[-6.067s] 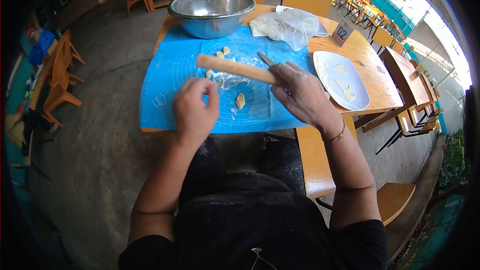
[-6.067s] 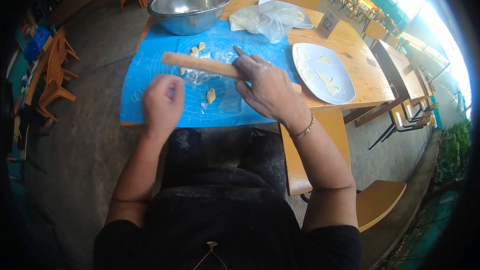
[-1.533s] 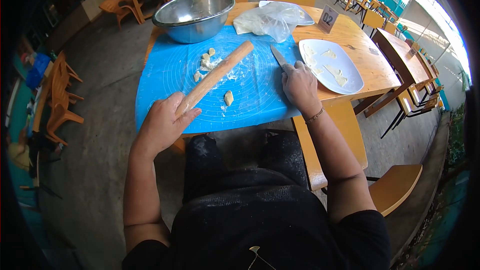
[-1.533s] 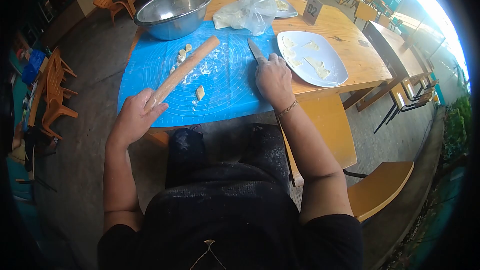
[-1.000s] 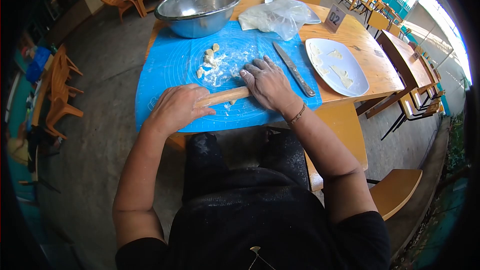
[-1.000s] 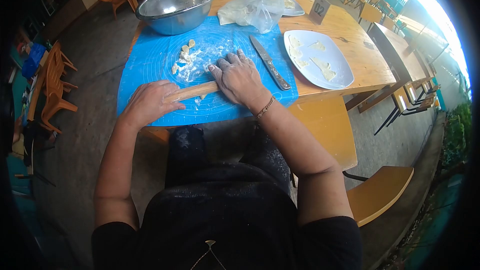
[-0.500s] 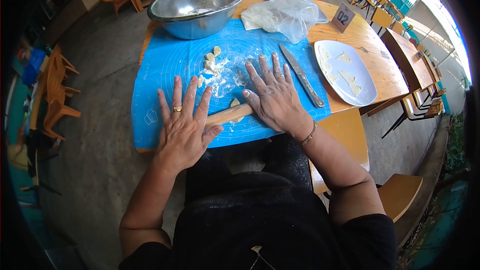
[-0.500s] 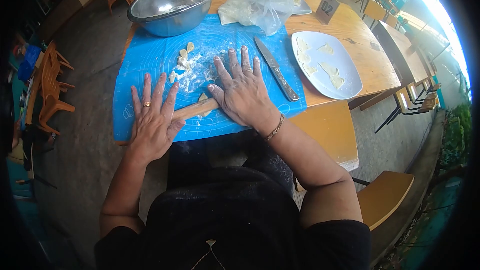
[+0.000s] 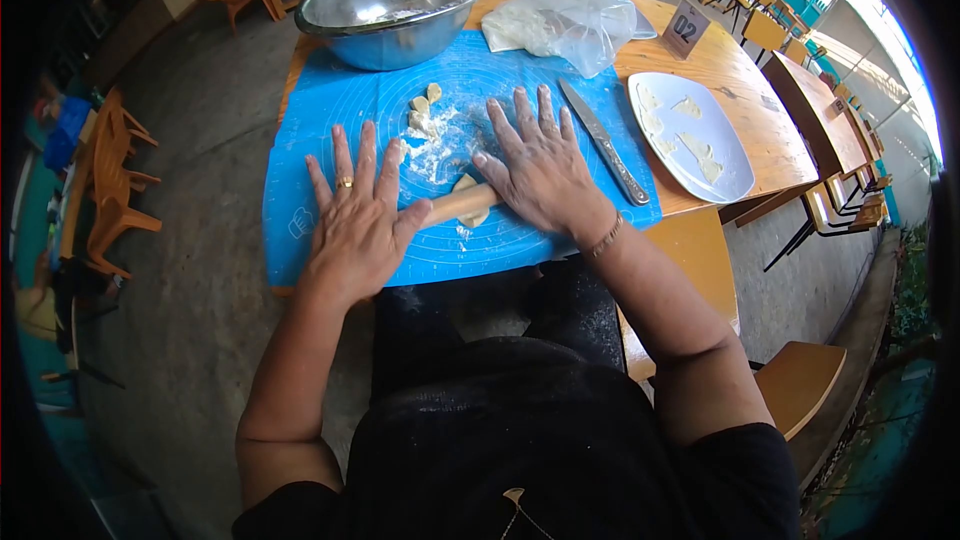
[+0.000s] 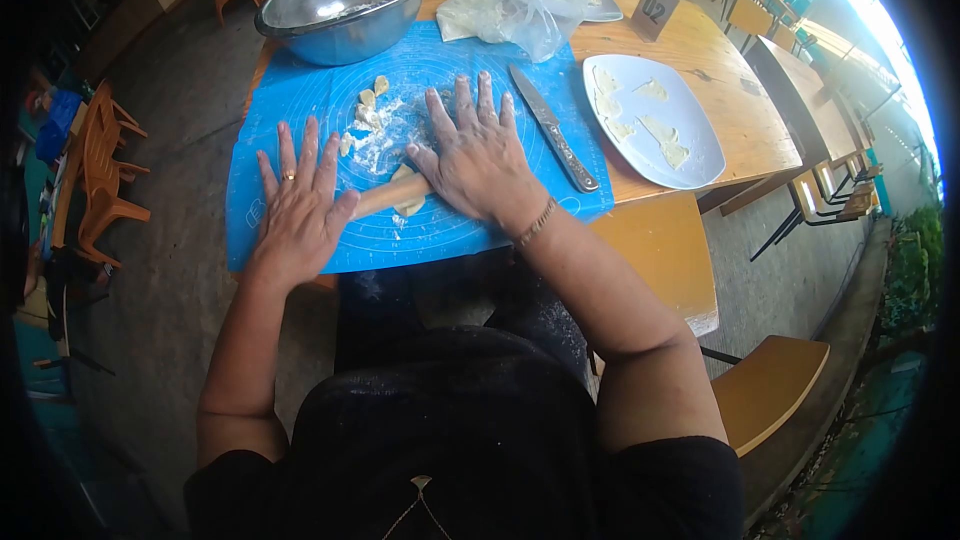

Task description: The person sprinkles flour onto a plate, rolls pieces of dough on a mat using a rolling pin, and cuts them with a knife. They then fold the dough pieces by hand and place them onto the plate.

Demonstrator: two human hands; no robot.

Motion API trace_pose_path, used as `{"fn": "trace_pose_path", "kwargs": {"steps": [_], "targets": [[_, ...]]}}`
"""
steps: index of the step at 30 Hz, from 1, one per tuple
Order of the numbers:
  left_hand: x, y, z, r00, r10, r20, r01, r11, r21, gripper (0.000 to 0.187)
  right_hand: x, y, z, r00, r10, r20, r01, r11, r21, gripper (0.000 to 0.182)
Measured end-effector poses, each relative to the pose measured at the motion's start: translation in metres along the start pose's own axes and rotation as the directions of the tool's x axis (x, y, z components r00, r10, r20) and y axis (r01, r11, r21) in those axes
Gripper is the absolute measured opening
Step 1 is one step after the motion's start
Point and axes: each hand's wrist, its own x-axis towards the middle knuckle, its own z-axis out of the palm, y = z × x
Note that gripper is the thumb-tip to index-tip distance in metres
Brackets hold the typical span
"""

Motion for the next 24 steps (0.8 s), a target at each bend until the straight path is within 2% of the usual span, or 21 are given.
{"fn": "trace_pose_path", "kwargs": {"steps": [3,6,8,11,15,21,23,24], "targets": [[-0.007,0.002,-0.001,0.998,0.063,-0.012,-0.063,0.998,0.015,0.082,-0.012,0.000,-0.001,0.998,-0.028,-0.057,0.027,1.000,-0.014,0.071],[0.008,-0.003,0.002,1.000,0.023,-0.010,-0.023,0.998,0.060,0.081,0.010,0.005,0.008,1.000,0.013,0.004,-0.013,1.000,0.000,0.074],[0.027,-0.008,0.006,0.996,-0.083,-0.024,0.085,0.995,0.046,0.077,0.031,0.007,0.011,0.994,0.069,0.089,-0.069,0.998,-0.002,0.079],[0.040,-0.017,0.009,0.989,-0.118,-0.089,0.124,0.990,0.073,0.075,0.050,0.010,0.018,0.989,0.112,0.093,-0.111,0.994,-0.013,0.081],[0.048,-0.026,0.015,0.985,-0.086,-0.147,0.101,0.991,0.092,0.074,0.060,0.011,0.023,0.989,0.131,0.063,-0.128,0.991,-0.039,0.083],[0.046,-0.017,-0.003,0.999,-0.040,-0.010,0.041,0.998,0.046,0.072,0.056,0.012,0.018,0.983,0.132,0.128,-0.131,0.991,-0.016,0.081],[0.029,-0.007,-0.011,0.994,0.092,0.066,-0.095,0.995,0.036,0.076,0.048,0.013,0.016,0.985,0.112,0.130,-0.118,0.992,0.040,0.080],[0.023,-0.006,-0.008,0.989,0.102,0.108,-0.105,0.994,0.025,0.084,0.040,0.013,0.015,0.993,0.078,0.090,-0.082,0.995,0.051,0.078]]}}
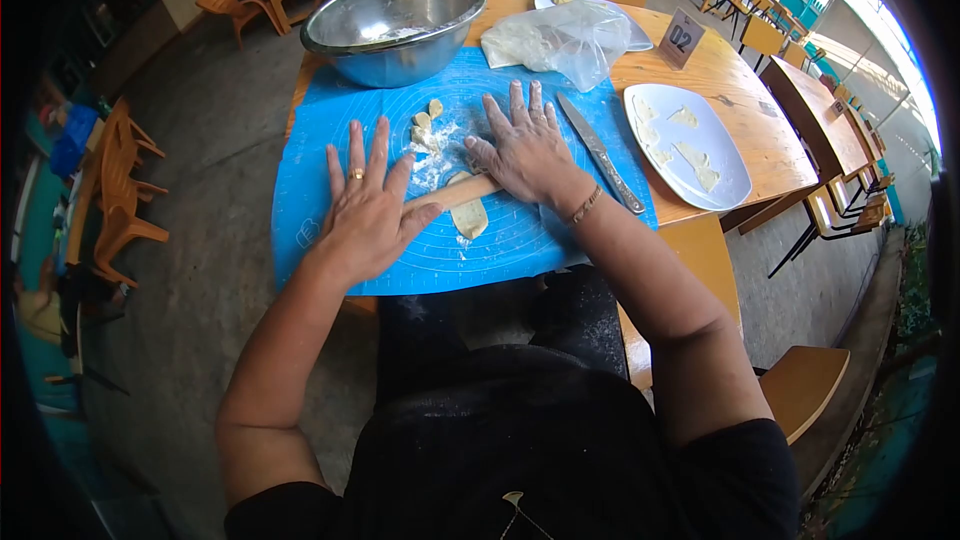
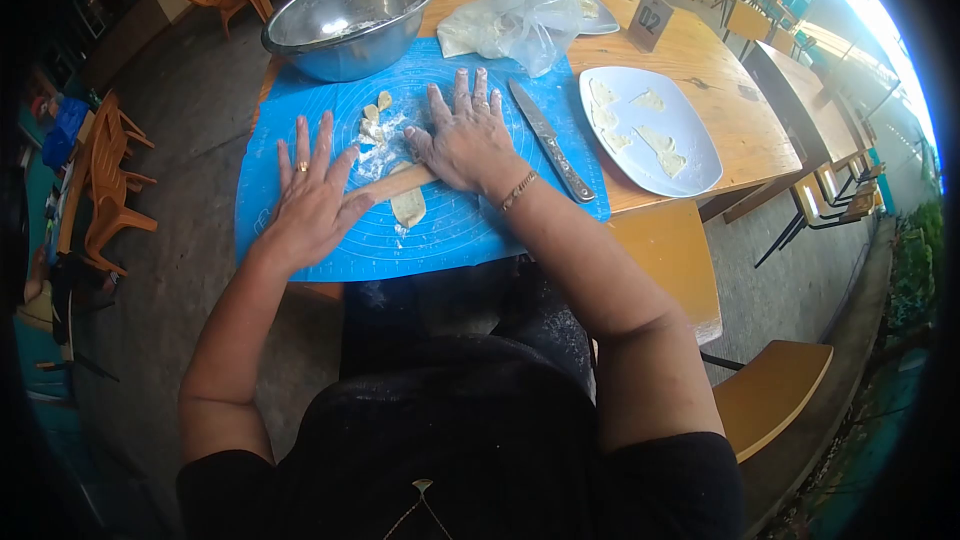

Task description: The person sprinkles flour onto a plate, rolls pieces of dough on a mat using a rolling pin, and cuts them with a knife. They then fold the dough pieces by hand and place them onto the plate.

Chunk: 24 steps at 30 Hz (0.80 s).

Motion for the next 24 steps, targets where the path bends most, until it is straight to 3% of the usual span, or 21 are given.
{"fn": "trace_pose_path", "kwargs": {"steps": [3,6,11,13,22,24], "targets": [[-0.020,0.006,0.011,0.993,0.048,-0.112,-0.052,0.998,-0.033,0.091,-0.026,-0.002,-0.005,0.996,-0.077,-0.048,0.075,0.997,-0.027,0.077],[-0.037,0.020,0.005,0.997,0.057,-0.045,-0.059,0.998,-0.036,0.098,-0.056,-0.005,-0.011,0.977,-0.126,-0.174,0.123,0.992,-0.028,0.078],[-0.064,0.039,0.001,0.992,0.117,-0.038,-0.119,0.991,-0.063,0.105,-0.105,-0.008,-0.018,0.958,-0.178,-0.225,0.171,0.984,-0.051,0.084],[-0.072,0.043,0.000,0.988,0.151,-0.043,-0.156,0.977,-0.146,0.105,-0.121,-0.011,-0.025,0.962,-0.199,-0.188,0.200,0.980,-0.011,0.083],[-0.058,0.036,0.001,0.986,0.164,-0.025,-0.166,0.980,-0.110,0.106,-0.123,-0.011,-0.040,0.970,-0.230,-0.083,0.228,0.973,-0.031,0.084],[-0.032,0.028,0.003,0.999,0.054,0.001,-0.054,0.995,-0.085,0.104,-0.099,-0.009,-0.038,0.986,-0.158,-0.049,0.154,0.985,-0.081,0.086]]}}
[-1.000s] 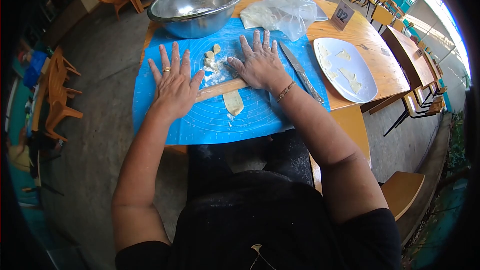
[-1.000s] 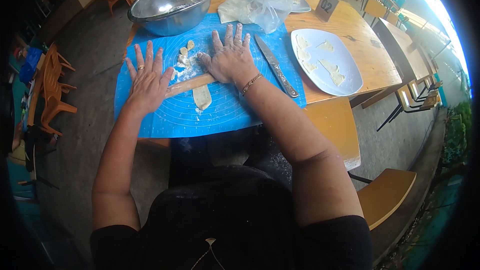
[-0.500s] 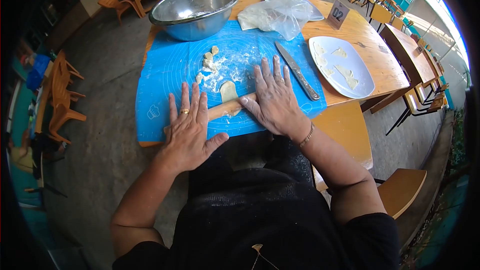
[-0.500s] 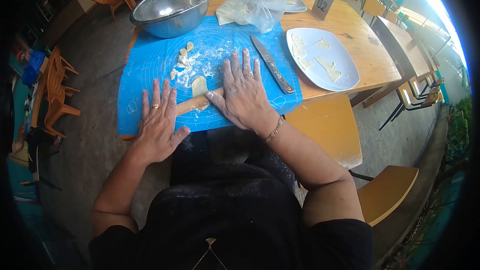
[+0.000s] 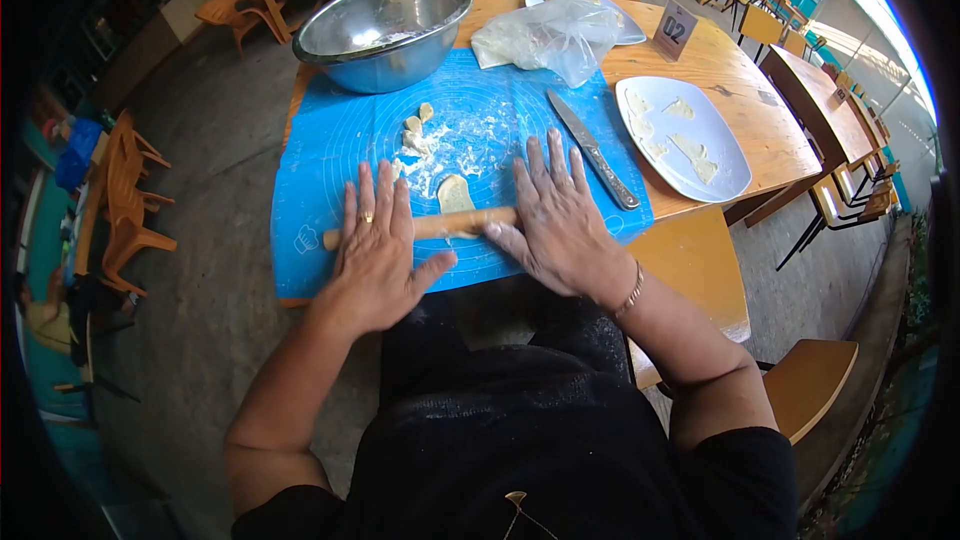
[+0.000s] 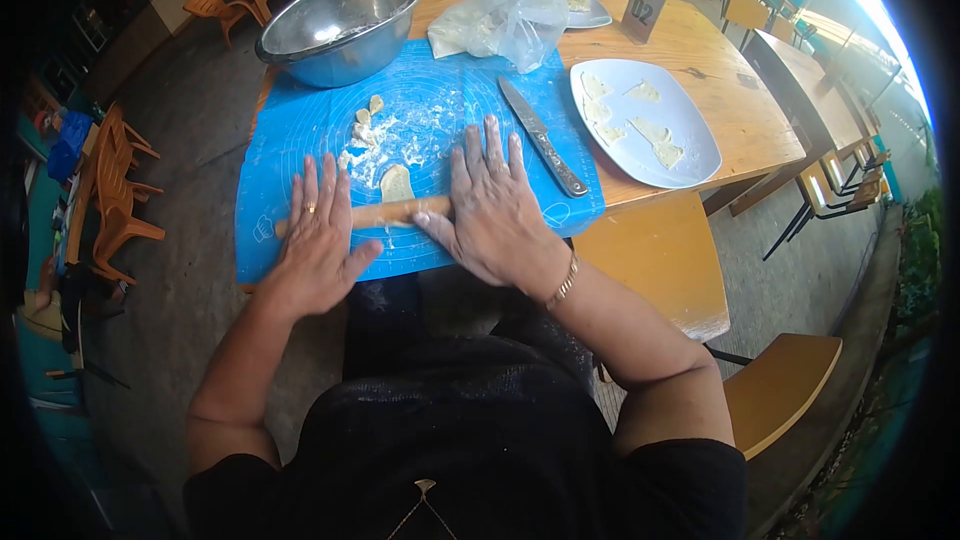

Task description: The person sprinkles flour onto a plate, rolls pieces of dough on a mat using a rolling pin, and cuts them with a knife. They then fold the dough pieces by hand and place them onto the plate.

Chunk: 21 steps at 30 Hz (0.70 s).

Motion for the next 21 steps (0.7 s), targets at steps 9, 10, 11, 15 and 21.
{"fn": "trace_pose_path", "kwargs": {"steps": [9,10,11,15,21], "targets": [[0.081,-0.026,0.002,0.965,-0.247,0.084,0.250,0.968,-0.033,0.098,0.074,0.030,0.034,0.974,0.169,0.152,-0.181,0.981,0.069,0.086],[0.080,-0.026,0.002,0.966,-0.245,0.087,0.249,0.968,-0.033,0.098,0.073,0.030,0.034,0.975,0.164,0.152,-0.175,0.982,0.064,0.086],[0.077,-0.027,0.002,0.968,-0.233,0.090,0.238,0.970,-0.052,0.098,0.072,0.030,0.033,0.975,0.159,0.152,-0.170,0.984,0.058,0.086],[0.045,-0.019,-0.006,0.985,-0.140,0.100,0.152,0.981,-0.120,0.097,0.044,0.019,0.024,0.990,0.110,0.085,-0.118,0.987,0.106,0.087],[-0.013,-0.001,-0.010,0.995,0.014,0.101,0.006,0.982,-0.191,0.097,-0.015,-0.009,0.004,0.996,-0.048,-0.075,0.056,0.993,0.103,0.086]]}}
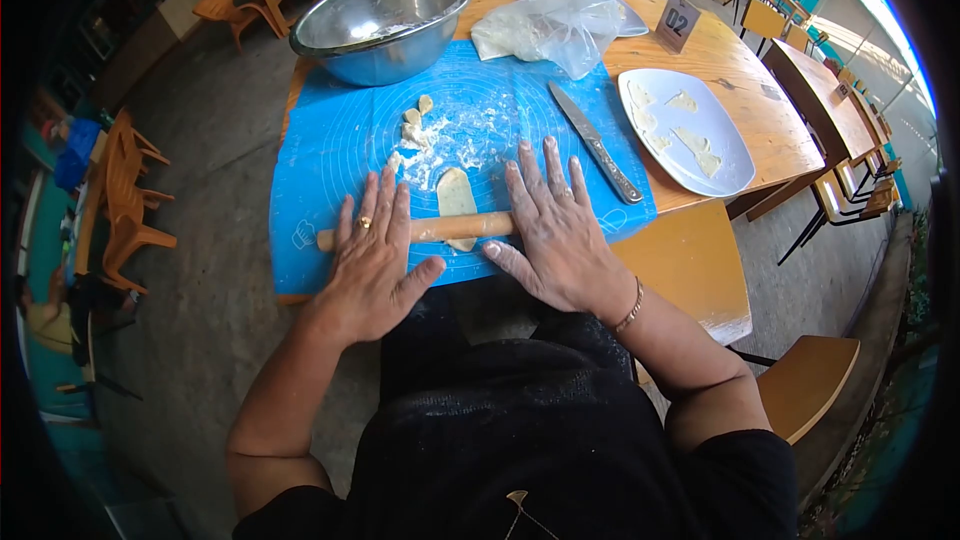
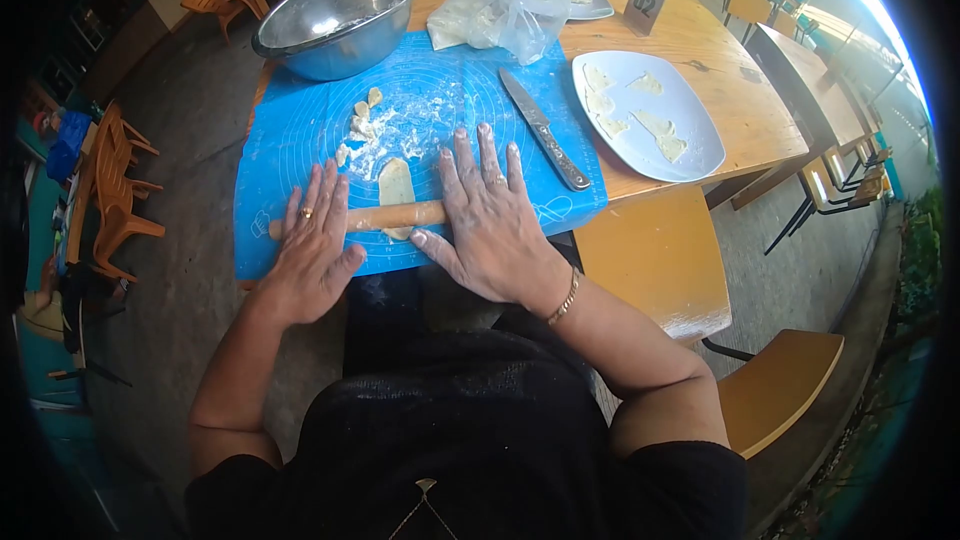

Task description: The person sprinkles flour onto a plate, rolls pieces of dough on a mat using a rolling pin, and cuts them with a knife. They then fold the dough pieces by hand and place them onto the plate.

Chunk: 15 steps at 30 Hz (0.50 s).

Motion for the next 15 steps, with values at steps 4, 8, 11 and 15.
{"fn": "trace_pose_path", "kwargs": {"steps": [4,8,11,15], "targets": [[-0.029,0.020,0.005,1.000,0.020,-0.007,-0.020,0.994,0.108,0.095,-0.023,-0.011,-0.007,0.999,-0.050,0.003,0.050,0.997,0.056,0.077],[-0.043,0.033,0.014,0.998,0.005,-0.067,0.007,0.983,0.182,0.086,-0.036,-0.011,-0.003,0.999,-0.051,-0.018,0.052,0.997,0.063,0.066],[-0.049,0.040,0.018,0.986,0.041,-0.161,-0.005,0.976,0.217,0.073,-0.037,-0.003,0.002,0.991,-0.083,-0.101,0.085,0.996,0.020,0.053],[-0.044,0.035,-0.005,0.938,0.142,-0.317,-0.141,0.990,0.025,0.029,-0.039,-0.004,-0.006,0.974,-0.088,-0.207,0.128,0.973,0.190,0.035]]}}
